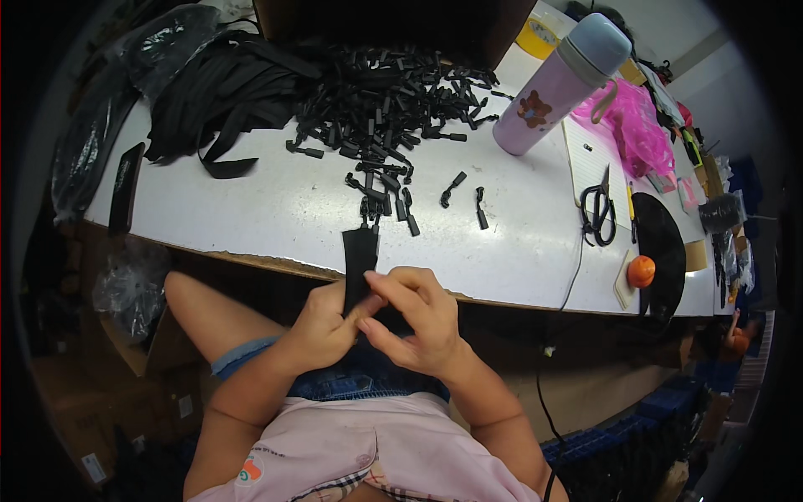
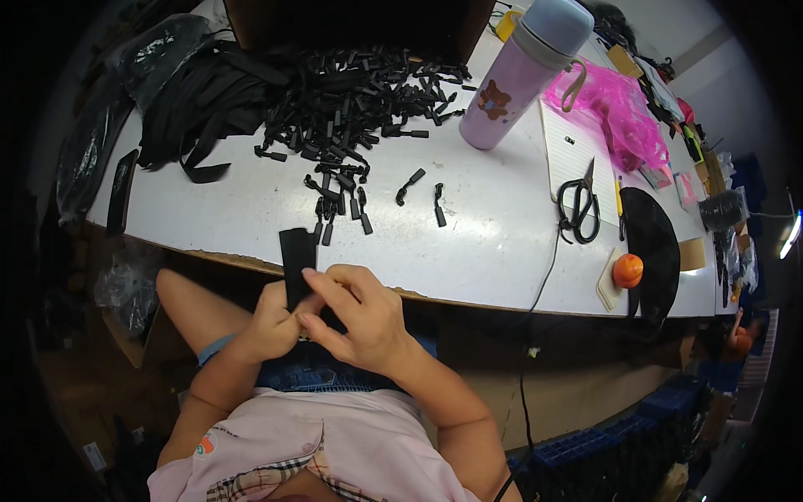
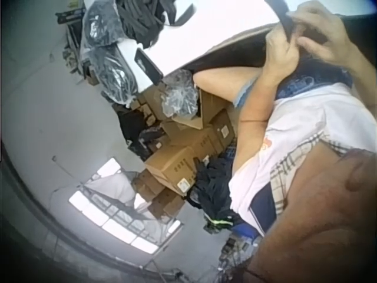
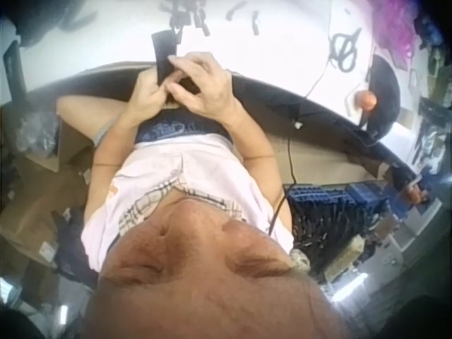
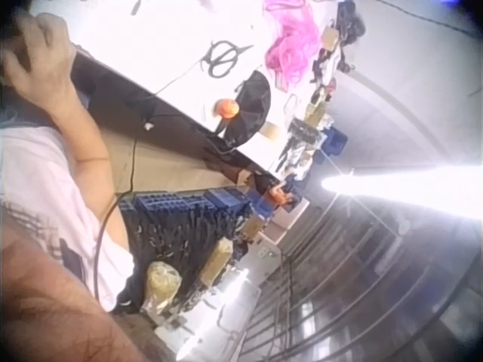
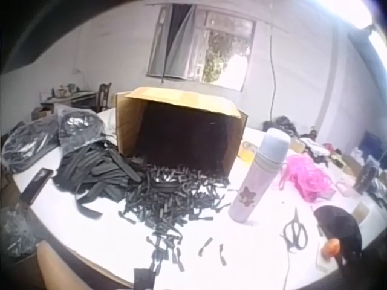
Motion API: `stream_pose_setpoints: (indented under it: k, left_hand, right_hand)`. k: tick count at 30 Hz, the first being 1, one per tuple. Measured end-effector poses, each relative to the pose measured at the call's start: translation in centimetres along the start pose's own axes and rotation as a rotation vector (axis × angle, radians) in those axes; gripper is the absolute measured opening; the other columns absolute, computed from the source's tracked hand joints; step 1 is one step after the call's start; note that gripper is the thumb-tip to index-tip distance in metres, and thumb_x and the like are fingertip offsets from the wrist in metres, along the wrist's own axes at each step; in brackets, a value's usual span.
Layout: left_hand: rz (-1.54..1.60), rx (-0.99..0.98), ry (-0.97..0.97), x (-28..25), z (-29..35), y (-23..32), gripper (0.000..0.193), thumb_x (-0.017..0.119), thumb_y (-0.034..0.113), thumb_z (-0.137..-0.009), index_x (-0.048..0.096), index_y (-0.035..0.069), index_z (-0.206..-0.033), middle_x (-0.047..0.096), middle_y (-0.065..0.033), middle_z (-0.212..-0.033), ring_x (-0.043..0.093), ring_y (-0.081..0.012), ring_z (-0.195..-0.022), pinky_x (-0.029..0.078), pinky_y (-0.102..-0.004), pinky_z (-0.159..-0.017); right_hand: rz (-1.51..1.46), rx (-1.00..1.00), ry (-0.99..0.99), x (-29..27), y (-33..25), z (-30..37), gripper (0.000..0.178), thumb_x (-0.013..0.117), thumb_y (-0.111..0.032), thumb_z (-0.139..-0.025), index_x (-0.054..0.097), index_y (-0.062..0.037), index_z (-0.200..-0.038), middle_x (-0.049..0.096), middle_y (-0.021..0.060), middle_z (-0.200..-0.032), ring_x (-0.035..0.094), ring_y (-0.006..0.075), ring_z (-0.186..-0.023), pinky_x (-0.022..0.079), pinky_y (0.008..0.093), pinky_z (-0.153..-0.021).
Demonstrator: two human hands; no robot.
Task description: The recorder is assembling garment or bag components by attaching small plastic clips to black fabric straps at a workbench.
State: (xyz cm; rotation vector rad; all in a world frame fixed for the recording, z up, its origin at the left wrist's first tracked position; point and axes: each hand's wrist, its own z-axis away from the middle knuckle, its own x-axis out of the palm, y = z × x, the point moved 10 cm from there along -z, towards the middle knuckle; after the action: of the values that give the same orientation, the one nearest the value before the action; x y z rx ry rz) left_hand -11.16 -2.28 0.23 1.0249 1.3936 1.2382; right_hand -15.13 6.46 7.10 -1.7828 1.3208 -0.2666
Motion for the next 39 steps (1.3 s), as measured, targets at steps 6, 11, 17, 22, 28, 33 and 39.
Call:
stream_pose_setpoints:
  k: [6,11,17,22,28,33,39]
  left_hand:
    - [0.320,-0.048,-0.005,0.6,0.2,-0.1,0.019,0.057,0.000,-0.072,0.052,-0.001,-0.090,0.055,-0.0048,-0.081,0.053,-0.0118,-0.070,0.043,-0.0234,-0.063]
    - [0.275,0.097,0.141,-1.2,0.5,1.5,0.016,0.061,0.000,-0.072,0.055,0.000,-0.087,0.054,-0.0040,-0.077,0.052,-0.0113,-0.068,0.043,-0.0218,-0.062]
    - [-0.101,0.504,0.250,-1.2,1.6,5.2,0.012,0.060,-0.001,-0.072,0.060,0.001,-0.084,0.053,-0.0051,-0.072,0.051,-0.0119,-0.060,0.042,-0.0220,-0.056]
    - [0.441,0.089,0.128,-0.8,0.0,0.5,0.014,0.052,0.009,-0.080,0.051,-0.002,-0.089,0.052,-0.0077,-0.072,0.050,-0.0119,-0.056,0.043,-0.0233,-0.050]
    - [0.765,-0.224,0.069,1.2,0.0,-2.4,0.018,0.050,0.014,-0.083,0.049,-0.002,-0.091,0.052,-0.0065,-0.069,0.052,-0.0113,-0.063,0.045,-0.0242,-0.054]
    - [0.362,-0.112,0.199,-0.2,0.0,-1.9,0.015,0.055,0.012,-0.080,0.054,0.000,-0.088,0.055,-0.0018,-0.071,0.049,-0.0053,-0.065,0.041,-0.0198,-0.058]
    - [0.194,0.034,0.235,-0.5,-0.3,-0.8,0.010,0.057,0.008,-0.077,0.055,-0.001,-0.083,0.056,-0.0040,-0.074,0.052,-0.0084,-0.068,0.042,-0.0209,-0.061]
  right_hand:
    - [-0.306,0.252,-0.199,1.1,2.6,1.2,0.009,0.062,-0.004,-0.071,0.058,-0.0015,-0.078,0.053,0.0046,-0.074,0.048,0.0088,-0.055,0.038,0.0196,-0.046]
    - [-0.609,0.493,-0.151,1.8,5.1,2.7,0.006,0.057,-0.005,-0.077,0.056,0.0007,-0.077,0.052,0.0013,-0.071,0.044,0.0036,-0.056,0.034,0.0164,-0.048]
    - [-0.980,0.756,-0.161,3.6,6.6,4.1,0.005,0.055,-0.004,-0.077,0.056,0.0001,-0.080,0.052,0.0022,-0.068,0.044,0.0050,-0.054,0.034,0.0180,-0.047]
    - [0.496,0.010,-0.042,-1.3,1.9,-1.7,0.022,0.062,-0.013,-0.068,0.058,-0.0036,-0.088,0.054,0.0095,-0.084,0.049,0.0187,-0.063,0.039,0.0255,-0.051]
    - [0.921,0.031,-0.075,-2.4,5.6,-3.1,0.023,0.063,-0.007,-0.065,0.058,-0.0035,-0.087,0.055,0.0093,-0.086,0.049,0.0238,-0.075,0.042,0.0317,-0.063]
    - [0.417,0.134,0.048,-3.6,5.6,-1.5,0.016,0.059,0.001,-0.067,0.057,-0.0012,-0.083,0.055,0.0091,-0.079,0.052,0.0207,-0.065,0.043,0.0291,-0.056]
    - [-0.259,0.277,-0.044,-1.0,3.9,0.3,0.012,0.060,0.003,-0.069,0.057,0.0001,-0.080,0.055,0.0084,-0.075,0.054,0.0112,-0.060,0.044,0.0198,-0.053]
